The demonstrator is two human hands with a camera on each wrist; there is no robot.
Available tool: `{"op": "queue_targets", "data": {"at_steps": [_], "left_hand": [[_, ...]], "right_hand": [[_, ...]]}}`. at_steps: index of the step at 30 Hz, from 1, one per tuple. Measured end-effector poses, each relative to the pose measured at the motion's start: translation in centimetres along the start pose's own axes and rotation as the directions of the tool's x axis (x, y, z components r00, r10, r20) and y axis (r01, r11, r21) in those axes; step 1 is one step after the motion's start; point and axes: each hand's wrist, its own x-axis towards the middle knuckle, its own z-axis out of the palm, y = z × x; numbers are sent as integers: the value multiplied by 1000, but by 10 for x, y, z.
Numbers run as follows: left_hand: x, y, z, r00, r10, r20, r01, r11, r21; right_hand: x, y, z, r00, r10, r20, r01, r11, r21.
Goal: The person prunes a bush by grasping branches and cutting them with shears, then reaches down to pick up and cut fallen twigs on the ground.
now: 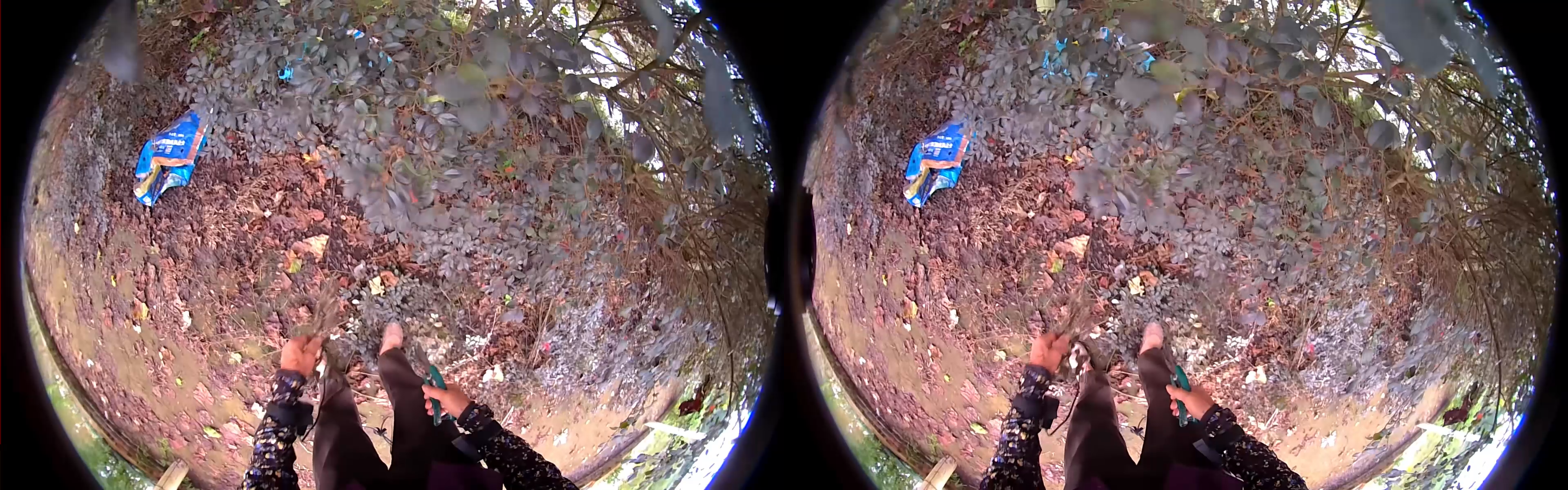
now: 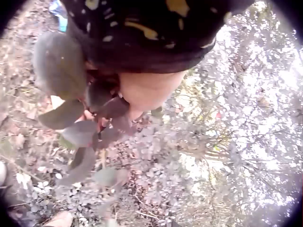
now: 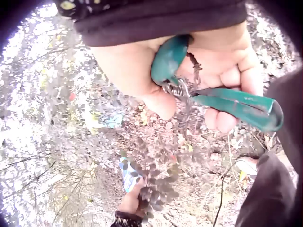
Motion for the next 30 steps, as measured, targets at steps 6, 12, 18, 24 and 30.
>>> {"op": "queue_targets", "data": {"at_steps": [6, 12, 18, 24, 30], "left_hand": [[91, 117, -5, 793, 480, -376, -603, 708, -368], [105, 288, -51, 679, 612, -406, -705, 697, -130], [148, 294, 18, 701, 692, -170, -711, 698, -91], [118, 249, 73, 802, 593, -72, -588, 763, -267], [99, 206, 104, 895, 445, -34, -148, 225, -963]], "right_hand": [[-30, -59, -5, 949, -285, -137, 308, 931, 198], [-54, -87, -17, 898, -410, -159, 436, 875, 209], [-86, -123, -13, 785, -587, -196, 615, 776, 139], [-110, -190, -29, 446, -882, -153, 771, 465, -435], [-91, -237, -40, 485, -866, -119, 718, 472, -511]]}}
